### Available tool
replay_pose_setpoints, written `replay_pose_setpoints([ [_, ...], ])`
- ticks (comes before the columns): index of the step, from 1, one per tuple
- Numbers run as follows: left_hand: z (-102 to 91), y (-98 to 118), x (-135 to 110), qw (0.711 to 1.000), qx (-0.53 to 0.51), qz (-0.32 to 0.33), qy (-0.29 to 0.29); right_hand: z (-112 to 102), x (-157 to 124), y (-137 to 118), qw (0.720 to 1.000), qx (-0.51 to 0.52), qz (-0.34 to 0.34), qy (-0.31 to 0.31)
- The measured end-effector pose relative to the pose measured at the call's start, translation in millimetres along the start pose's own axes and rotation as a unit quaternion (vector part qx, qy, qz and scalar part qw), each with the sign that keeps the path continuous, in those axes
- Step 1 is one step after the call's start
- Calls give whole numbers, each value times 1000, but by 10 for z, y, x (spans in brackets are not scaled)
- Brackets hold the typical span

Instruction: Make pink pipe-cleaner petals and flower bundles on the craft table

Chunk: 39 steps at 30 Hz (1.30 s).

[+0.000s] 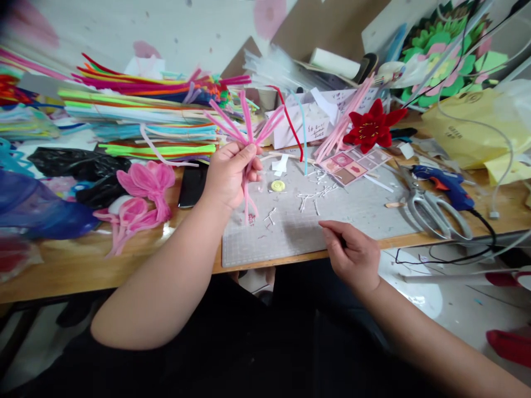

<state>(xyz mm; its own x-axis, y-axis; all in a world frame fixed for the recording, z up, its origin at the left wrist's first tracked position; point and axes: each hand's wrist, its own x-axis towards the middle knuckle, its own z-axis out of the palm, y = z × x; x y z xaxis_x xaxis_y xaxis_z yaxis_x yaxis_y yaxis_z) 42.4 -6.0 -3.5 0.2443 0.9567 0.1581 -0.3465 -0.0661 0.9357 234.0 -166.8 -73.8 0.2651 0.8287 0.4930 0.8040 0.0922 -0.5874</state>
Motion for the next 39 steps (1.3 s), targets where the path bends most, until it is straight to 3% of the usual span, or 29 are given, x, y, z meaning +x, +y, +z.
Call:
replay_pose_setpoints([
  [10,18,13,0,1000,13,12,7,40,6,-4,1000,19,-3,19],
  [25,42,85,-35,999,16,46,-10,51,35,26,999,38,7,-9],
  [39,13,51,-28,999,44,26,-13,57,55,-66,1000,11,-11,-14],
])
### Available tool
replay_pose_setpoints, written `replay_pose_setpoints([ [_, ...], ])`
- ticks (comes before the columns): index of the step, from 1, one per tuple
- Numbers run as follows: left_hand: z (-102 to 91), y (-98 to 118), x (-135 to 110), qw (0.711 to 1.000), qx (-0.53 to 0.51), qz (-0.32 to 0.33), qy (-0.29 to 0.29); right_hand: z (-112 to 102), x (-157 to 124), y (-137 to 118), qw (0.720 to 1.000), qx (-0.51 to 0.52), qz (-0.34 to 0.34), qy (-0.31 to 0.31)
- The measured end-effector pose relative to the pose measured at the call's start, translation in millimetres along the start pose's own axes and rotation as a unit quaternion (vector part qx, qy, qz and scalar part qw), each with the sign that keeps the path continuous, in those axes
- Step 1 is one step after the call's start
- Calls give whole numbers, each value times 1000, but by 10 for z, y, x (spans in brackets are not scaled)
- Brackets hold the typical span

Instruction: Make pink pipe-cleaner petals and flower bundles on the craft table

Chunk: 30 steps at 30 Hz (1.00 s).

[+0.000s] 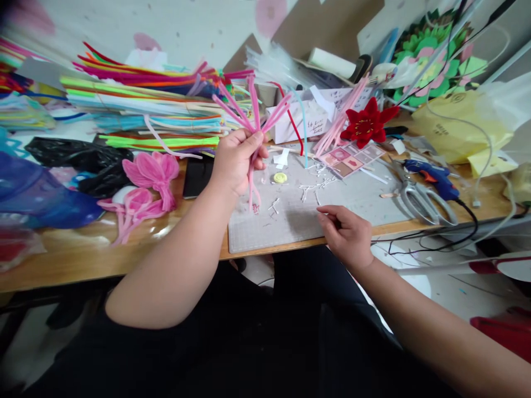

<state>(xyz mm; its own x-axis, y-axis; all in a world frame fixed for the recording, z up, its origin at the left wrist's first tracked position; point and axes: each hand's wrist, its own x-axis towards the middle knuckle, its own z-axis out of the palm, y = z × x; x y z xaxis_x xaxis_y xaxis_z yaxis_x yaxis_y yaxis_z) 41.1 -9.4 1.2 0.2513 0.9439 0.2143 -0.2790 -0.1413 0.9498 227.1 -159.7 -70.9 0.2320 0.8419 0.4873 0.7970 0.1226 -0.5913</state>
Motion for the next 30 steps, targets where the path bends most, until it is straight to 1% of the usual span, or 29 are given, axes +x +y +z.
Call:
replay_pose_setpoints([
  [7,5,20,-20,1000,9,-6,-5,22,-4,-11,1000,-10,28,5],
  [13,4,20,-15,1000,-4,2,-9,13,0,-8,1000,-10,21,3],
  [17,4,16,-10,1000,11,-8,-8,12,-10,27,1000,1,22,4],
  [20,-5,6,-1,1000,24,-14,-4,8,-25,44,999,13,30,8],
  [24,-19,-16,19,999,32,-16,4,-5,-32,36,999,18,24,17],
  [30,-33,-37,40,999,43,-20,18,-3,-22,44,999,18,33,10],
])
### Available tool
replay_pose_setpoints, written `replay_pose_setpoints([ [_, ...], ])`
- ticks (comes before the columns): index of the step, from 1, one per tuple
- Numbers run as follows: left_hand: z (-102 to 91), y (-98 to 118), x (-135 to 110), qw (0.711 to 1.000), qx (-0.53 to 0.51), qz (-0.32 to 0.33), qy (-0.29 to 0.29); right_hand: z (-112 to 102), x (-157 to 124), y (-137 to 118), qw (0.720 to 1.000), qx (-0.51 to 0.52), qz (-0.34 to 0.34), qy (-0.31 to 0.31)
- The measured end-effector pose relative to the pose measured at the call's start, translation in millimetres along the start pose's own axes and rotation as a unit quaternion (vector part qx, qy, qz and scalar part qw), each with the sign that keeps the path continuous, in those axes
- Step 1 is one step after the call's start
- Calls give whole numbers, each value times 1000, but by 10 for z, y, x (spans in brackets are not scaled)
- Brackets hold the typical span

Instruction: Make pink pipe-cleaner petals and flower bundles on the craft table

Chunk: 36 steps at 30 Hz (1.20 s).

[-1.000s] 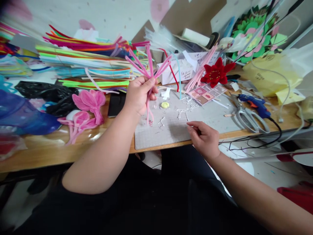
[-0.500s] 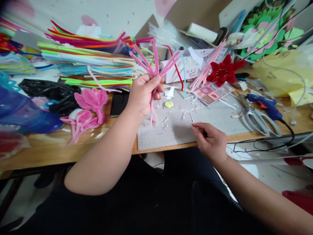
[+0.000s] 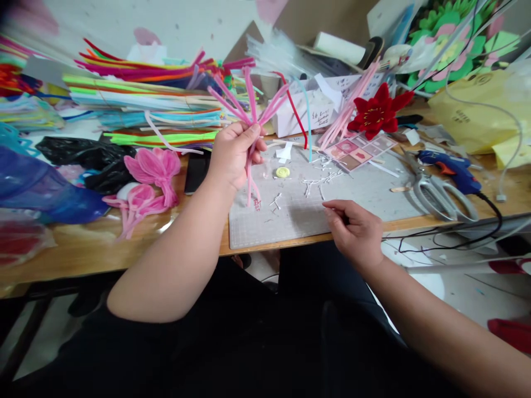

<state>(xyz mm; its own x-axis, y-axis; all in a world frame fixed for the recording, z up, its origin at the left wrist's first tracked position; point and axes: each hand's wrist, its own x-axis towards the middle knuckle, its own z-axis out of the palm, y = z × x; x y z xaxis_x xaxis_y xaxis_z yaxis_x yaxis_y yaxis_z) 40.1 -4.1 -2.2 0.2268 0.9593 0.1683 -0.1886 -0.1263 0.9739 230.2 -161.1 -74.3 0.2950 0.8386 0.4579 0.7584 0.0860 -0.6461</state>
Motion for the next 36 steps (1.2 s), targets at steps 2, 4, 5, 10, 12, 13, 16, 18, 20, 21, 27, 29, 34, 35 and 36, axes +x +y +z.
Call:
replay_pose_setpoints([
  [2,-5,-2,1,1000,-1,4,0,2,-1,7,1000,-2,2,-3],
  [4,-8,3,-4,1000,-8,13,-4,5,-1,8,1000,-4,4,-6],
  [5,-9,9,-7,1000,-11,17,-7,6,0,5,1000,-7,4,-6],
  [10,-2,67,-29,1000,-12,20,-7,10,6,-24,1000,-17,3,3],
  [12,2,85,-35,1000,-9,20,-9,11,3,-26,1000,-15,1,6],
  [13,4,90,-38,1000,-6,20,-9,12,1,-23,1000,-13,1,6],
  [16,9,95,-46,1000,-2,23,-8,19,-5,-7,1000,-8,6,2],
  [18,12,95,-49,1000,-5,26,-7,23,-3,2,1000,-9,7,2],
  [20,15,95,-50,999,-14,31,-11,25,0,6,1000,-9,3,-1],
  [21,17,94,-49,999,-18,36,-12,26,2,6,1000,-8,1,-2],
  [27,29,84,-51,999,2,32,-11,22,6,-9,1000,-4,-11,-10],
  [29,25,80,-49,999,-3,31,-10,21,10,-19,1000,-4,-18,-6],
  [34,11,74,-43,1000,-7,17,-8,13,28,-50,999,3,-34,-18],
  [35,11,74,-43,1000,-5,12,-7,10,31,-58,999,0,-36,-21],
  [36,14,74,-44,1000,-3,8,-7,7,33,-65,999,-5,-38,-24],
])
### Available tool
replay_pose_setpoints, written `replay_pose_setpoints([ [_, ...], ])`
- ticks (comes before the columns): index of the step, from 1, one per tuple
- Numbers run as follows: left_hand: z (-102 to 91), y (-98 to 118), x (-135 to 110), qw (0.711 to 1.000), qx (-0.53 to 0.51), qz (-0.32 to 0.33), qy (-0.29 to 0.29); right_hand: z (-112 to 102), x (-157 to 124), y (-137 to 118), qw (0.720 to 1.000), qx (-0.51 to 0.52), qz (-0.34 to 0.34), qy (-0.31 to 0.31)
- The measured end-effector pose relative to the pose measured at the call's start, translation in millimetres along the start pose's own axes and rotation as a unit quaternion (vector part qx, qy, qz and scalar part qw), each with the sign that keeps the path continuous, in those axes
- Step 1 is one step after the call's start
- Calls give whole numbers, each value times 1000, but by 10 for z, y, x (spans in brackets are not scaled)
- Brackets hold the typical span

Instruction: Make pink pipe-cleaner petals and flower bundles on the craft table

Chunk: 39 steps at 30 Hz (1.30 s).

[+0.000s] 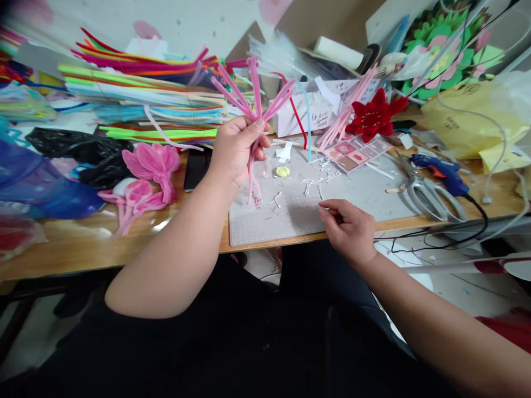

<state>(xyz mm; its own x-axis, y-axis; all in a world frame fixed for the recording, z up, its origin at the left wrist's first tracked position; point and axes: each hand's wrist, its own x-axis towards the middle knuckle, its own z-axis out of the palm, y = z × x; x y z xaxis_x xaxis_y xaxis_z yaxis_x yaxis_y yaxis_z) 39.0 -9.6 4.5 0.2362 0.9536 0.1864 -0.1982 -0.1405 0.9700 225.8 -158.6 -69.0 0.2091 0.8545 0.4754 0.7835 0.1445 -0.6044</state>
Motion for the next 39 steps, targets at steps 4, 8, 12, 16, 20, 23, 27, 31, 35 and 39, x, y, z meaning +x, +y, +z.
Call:
replay_pose_setpoints([
  [4,14,1,-9,1000,-2,0,-3,-12,-1,-14,1000,-29,7,3],
  [8,20,6,-24,1000,-6,-2,-8,-14,-12,12,999,-31,10,0],
  [12,27,5,-37,1000,-1,-16,-9,-14,-15,28,999,-28,17,1],
  [16,35,-10,-38,1000,-9,-15,-15,-16,-12,10,999,-40,11,2],
  [20,30,-24,-22,1000,-10,-8,-21,-22,-12,-2,999,-51,0,8],
  [23,22,-24,-7,1000,-6,5,-29,-26,-14,7,998,-55,3,7],
  [27,20,-9,-4,1000,9,3,-25,-26,-13,27,998,-55,1,-2],
  [31,18,0,-6,1000,6,6,-28,-22,-15,32,999,-47,0,-6],
  [35,15,-10,-2,1000,0,7,-29,-22,-18,24,998,-63,-8,3],
  [39,15,-29,-3,999,-28,7,-31,-22,-16,24,998,-57,-11,-3],
])
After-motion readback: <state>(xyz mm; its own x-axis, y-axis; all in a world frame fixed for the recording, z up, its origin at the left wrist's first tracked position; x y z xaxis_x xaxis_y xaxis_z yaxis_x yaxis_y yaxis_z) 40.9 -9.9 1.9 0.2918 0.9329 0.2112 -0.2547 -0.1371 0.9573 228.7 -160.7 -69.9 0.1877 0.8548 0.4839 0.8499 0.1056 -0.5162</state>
